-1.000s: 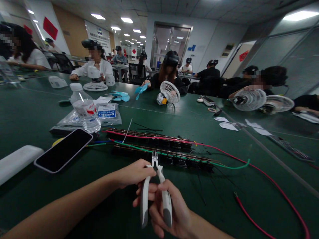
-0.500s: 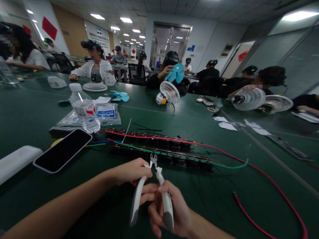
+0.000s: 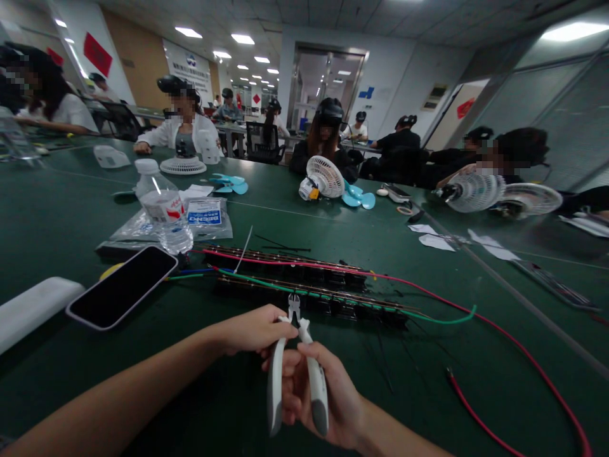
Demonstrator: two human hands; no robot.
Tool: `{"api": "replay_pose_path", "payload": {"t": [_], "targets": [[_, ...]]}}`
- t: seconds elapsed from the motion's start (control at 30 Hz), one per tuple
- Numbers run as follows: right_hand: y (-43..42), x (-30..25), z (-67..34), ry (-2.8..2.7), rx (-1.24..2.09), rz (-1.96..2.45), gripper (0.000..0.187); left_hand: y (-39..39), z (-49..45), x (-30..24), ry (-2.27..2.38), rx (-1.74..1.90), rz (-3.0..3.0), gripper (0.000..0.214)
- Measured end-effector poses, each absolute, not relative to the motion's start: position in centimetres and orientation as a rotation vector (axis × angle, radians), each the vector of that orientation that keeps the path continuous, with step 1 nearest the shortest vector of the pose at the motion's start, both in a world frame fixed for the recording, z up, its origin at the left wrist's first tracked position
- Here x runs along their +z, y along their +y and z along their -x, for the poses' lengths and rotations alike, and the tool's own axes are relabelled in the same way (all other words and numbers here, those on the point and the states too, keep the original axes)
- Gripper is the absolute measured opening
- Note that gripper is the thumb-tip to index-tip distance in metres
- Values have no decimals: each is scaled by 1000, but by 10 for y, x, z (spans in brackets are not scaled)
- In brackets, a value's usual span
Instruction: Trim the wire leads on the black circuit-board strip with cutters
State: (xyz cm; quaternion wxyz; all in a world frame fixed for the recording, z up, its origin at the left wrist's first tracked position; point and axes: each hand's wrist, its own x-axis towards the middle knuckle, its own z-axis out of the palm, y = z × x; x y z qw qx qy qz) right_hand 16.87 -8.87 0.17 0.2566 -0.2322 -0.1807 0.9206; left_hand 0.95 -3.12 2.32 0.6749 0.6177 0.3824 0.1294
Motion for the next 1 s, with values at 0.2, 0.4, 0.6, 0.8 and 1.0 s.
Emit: {"api": "replay_pose_path", "payload": {"t": [0.2,0.4,0.6,0.8,1.0], "targets": [[-88,10,-167,-455,2464,617,39,-32,-9,23,812,310,-1405,32],[-88,11,-170,-500,2550,550,46,-32,-8,22,758,304,-1411,38],[-85,9,-173,-476,2597,443,47,-33,-9,22,812,306,-1410,41],[-86,6,-174,-503,2602,367,41,-30,-10,14,828,334,-1390,43],[-89,3,-173,-491,2533,425,48,-31,-11,16,820,316,-1389,41]]}}
